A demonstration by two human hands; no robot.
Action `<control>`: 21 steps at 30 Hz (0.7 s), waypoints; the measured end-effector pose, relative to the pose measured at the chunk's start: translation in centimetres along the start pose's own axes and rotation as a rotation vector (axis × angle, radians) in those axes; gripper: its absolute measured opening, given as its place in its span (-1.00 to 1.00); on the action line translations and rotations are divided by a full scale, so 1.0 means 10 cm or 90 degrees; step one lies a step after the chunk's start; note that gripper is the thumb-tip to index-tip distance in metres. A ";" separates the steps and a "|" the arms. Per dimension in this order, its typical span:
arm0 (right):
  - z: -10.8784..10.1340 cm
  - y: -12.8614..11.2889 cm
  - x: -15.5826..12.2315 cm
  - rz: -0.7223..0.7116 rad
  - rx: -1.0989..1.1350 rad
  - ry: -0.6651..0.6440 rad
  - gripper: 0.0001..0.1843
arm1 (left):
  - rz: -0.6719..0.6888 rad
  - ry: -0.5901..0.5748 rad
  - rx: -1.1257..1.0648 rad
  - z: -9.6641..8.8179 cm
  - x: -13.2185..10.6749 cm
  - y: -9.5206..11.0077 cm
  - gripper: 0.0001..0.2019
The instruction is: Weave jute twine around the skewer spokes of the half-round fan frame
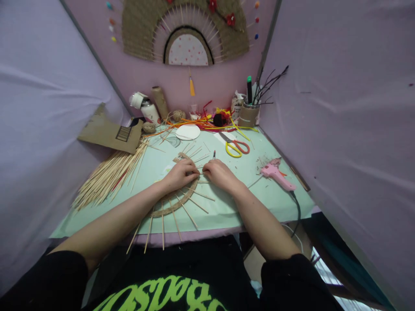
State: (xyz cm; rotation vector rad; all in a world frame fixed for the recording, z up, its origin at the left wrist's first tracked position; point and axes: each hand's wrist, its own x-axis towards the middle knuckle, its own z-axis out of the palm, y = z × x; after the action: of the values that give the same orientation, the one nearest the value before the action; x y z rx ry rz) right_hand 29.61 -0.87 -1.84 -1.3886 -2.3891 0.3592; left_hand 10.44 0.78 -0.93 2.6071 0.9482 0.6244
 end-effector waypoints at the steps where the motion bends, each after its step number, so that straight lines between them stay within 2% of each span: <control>1: 0.00 -0.01 0.00 -0.002 -0.003 -0.005 -0.80 | 0.001 0.000 0.002 0.00 0.00 0.00 -0.85; 13: 0.04 -0.01 0.04 0.004 -0.002 -0.021 -0.82 | 0.092 -0.067 0.103 -0.06 -0.13 0.02 -0.77; 21: -0.11 -0.04 0.18 0.045 0.024 -0.076 -0.78 | 0.118 -0.065 0.116 -0.04 -0.20 0.01 -0.73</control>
State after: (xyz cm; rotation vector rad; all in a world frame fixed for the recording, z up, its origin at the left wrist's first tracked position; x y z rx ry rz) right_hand 28.93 0.53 -0.35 -1.4755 -2.4187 0.5155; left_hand 8.93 -0.58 -1.12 2.8814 0.7707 0.4632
